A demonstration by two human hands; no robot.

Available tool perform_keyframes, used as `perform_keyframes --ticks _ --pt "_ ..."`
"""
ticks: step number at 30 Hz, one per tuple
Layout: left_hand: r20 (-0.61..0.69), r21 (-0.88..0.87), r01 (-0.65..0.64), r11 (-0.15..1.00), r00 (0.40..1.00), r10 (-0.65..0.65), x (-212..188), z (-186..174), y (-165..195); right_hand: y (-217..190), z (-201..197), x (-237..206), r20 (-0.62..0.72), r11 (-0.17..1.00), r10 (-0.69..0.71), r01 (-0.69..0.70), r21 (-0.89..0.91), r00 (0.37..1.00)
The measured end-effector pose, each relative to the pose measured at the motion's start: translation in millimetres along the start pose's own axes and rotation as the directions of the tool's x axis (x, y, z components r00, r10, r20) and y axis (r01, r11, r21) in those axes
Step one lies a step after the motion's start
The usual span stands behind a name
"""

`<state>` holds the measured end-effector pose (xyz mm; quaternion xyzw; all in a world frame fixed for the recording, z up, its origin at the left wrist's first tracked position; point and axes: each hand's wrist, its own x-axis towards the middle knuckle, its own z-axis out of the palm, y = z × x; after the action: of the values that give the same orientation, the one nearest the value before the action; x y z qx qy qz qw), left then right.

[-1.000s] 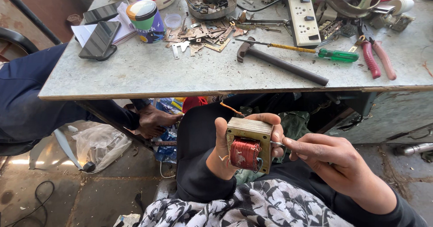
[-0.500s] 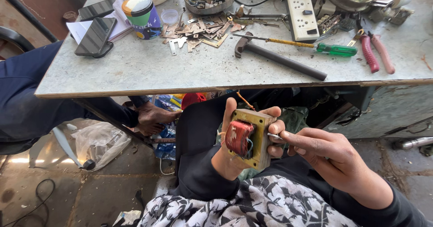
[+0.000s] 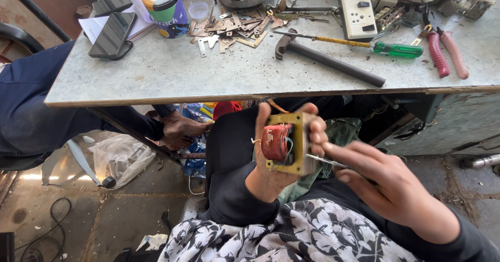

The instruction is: The person disassembles and adjusts a small electrical transformer by prying at the laminations with a screwdriver, tapping the metal frame with a hammer, and manipulating the copper-wire coil.

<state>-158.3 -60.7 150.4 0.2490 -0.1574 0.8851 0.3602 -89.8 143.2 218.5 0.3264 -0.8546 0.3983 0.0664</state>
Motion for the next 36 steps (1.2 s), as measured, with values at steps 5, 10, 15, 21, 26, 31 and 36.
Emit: perform_keyframes --ticks 5,10,15,21,26,31,36 --pt "-0.11 0.383 -0.363 0.85 0.895 0.432 0.8 -6.3 -8.7 19.9 38.6 15.9 -0.135 0.93 0.156 -0.099 0.355 0.978" --pt "-0.104 0.657 -0.467 0.592 0.721 0.685 2.7 -20.1 -21.7 49.8 68.9 25.5 -0.248 0.786 0.16 0.029 0.617 0.955" --pt "0.069 0.939 -0.244 0.241 0.823 0.564 12.5 -23.8 7.5 66.2 54.7 32.9 -0.031 0.387 0.46 -0.169 0.906 0.887" --pt "-0.05 0.998 0.021 0.062 0.857 0.513 37.4 -16.9 73.2 104.8 32.4 86.0 -0.101 0.373 0.434 -0.077 0.925 0.895" --pt "-0.137 0.973 0.212 -0.093 0.852 0.505 67.0 -29.7 133.2 157.0 13.3 150.2 -0.217 0.786 0.313 -0.124 0.606 0.925" --pt "-0.018 0.871 0.234 -0.433 0.894 0.448 84.9 -47.3 174.5 184.9 1.4 189.1 -0.378 0.956 -0.265 0.189 -0.226 0.887" --pt "0.047 0.862 0.139 -0.488 0.935 0.35 81.1 -42.8 188.5 211.3 -59.1 170.6 -0.302 0.766 0.339 -0.448 -0.461 0.891"
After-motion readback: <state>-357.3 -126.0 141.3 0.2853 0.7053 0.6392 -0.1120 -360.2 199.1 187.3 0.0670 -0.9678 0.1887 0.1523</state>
